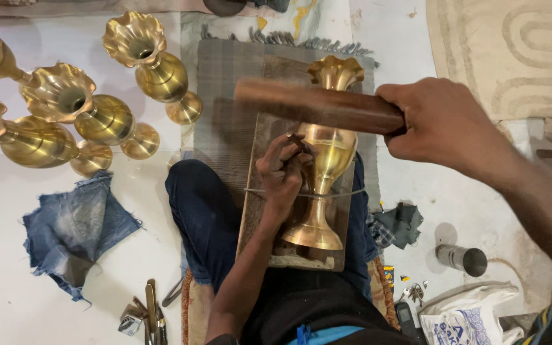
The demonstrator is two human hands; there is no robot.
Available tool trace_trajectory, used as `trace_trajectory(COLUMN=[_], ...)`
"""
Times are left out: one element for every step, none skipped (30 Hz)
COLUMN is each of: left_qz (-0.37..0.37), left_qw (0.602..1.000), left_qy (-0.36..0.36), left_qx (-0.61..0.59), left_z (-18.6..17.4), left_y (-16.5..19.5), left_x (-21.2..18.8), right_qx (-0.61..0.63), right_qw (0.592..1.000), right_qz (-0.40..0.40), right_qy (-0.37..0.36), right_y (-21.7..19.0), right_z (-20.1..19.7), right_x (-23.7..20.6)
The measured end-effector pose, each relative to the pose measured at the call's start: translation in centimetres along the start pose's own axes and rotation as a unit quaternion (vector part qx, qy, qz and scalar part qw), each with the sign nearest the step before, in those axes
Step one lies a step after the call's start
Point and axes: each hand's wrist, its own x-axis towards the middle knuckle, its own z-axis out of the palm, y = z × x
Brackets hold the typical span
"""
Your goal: The person sits on the floor with a brass vase clamped to a wooden board and decorates its surface by hand, holding a small punch against the metal and striking it with a wooden mallet to emboss a pattern, repositioning the punch repeatedly around the body. At the end the person lifts the finished vase and sets it down with a group of similar completed vases.
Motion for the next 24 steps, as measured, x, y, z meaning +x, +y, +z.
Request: trace_trajectory(left_qz=[0.005,0.014,0.022,0.031,0.038,0.045,0.050,0.037,0.025,0.012,0.009,0.006,0.004,0.035,0.066,0.095,0.082,0.070,0.058,0.065,0.072,0.078,0.061,0.045], left_qw=[1.000,1.000,1.000,0.999,0.999,0.999,0.999,0.999,0.999,0.999,0.999,0.999,0.999,0.998,0.996,0.992,0.993,0.994,0.995,0.996,0.996,0.996,0.996,0.996], left_qy=[0.004,0.001,-0.003,-0.006,-0.008,-0.009,-0.010,-0.007,-0.007,-0.006,-0.001,0.004,0.009,0.012,0.017,0.021,0.020,0.017,0.012,0.006,0.001,-0.004,-0.008,-0.012], left_qx=[-0.008,-0.002,0.004,0.009,0.008,0.008,0.008,0.020,0.031,0.042,0.042,0.041,0.041,0.052,0.064,0.075,0.077,0.078,0.077,0.067,0.058,0.049,0.065,0.080], left_z=[0.1,0.1,0.0,0.0,0.0,-0.1,-0.1,-0.2,-0.3,-0.2,-0.2,-0.1,-0.1,-0.1,-0.1,-0.1,-0.1,-0.1,-0.2,-0.2,-0.2,-0.2,-0.2,-0.3], left_y=[-0.1,-0.2,-0.3,-0.5,-0.6,-0.7,-0.8,-0.9,-1.0,-1.2,-1.4,-1.7,-1.9,-2.1,-2.2,-2.3,-2.4,-2.4,-2.4,-2.4,-2.4,-2.2,-2.0,-1.8], left_x=[0.1,0.1,0.0,0.0,0.0,-0.1,-0.3,-0.4,-0.5,-0.6,-0.7,-0.8,-0.8,-1.0,-1.2,-1.2,-1.2,-1.2,-1.1,-0.9,-0.6,-0.3,-0.2,-0.1], right_qx=[-0.094,-0.185,-0.166,-0.147,-0.129,-0.153,-0.176,-0.199,-0.165,-0.131,-0.097,-0.124,-0.150,-0.177,-0.145,-0.113,-0.082,-0.120,-0.157,-0.194,-0.181,-0.169,-0.157,-0.123], right_qw=[0.995,0.980,0.985,0.988,0.991,0.987,0.982,0.977,0.983,0.988,0.991,0.987,0.982,0.976,0.984,0.989,0.994,0.989,0.982,0.974,0.980,0.984,0.986,0.991], right_qz=[-0.003,-0.006,-0.020,-0.033,-0.046,-0.051,-0.055,-0.059,-0.070,-0.080,-0.089,-0.098,-0.107,-0.116,-0.101,-0.086,-0.070,-0.083,-0.095,-0.107,-0.073,-0.038,-0.003,-0.001], right_qy=[-0.033,-0.068,-0.043,-0.019,0.006,-0.014,-0.035,-0.054,-0.034,-0.015,0.002,-0.013,-0.027,-0.041,-0.036,-0.034,-0.032,-0.034,-0.035,-0.035,-0.042,-0.051,-0.060,-0.053], right_y=[-0.6,-1.2,-1.8,-2.3,-2.7,-3.0,-3.2,-3.4,-3.7,-3.8,-4.0,-4.0,-4.1,-4.1,-4.1,-4.1,-4.2,-4.1,-4.0,-3.9,-3.8,-3.8,-3.6,-3.4], right_z=[-0.8,-1.2,-1.4,-1.5,-1.6,-1.7,-1.8,-1.7,-1.6,-1.4,-1.2,-1.2,-1.2,-1.1,-1.1,-1.0,-0.9,-1.0,-1.0,-1.1,-1.1,-1.0,-0.9,-0.9], right_x=[0.6,1.0,1.2,1.4,1.6,1.7,1.9,2.1,2.2,2.4,2.5,2.5,2.6,2.5,2.5,2.3,2.2,2.0,1.8,1.6,1.5,1.5,1.4,1.4])
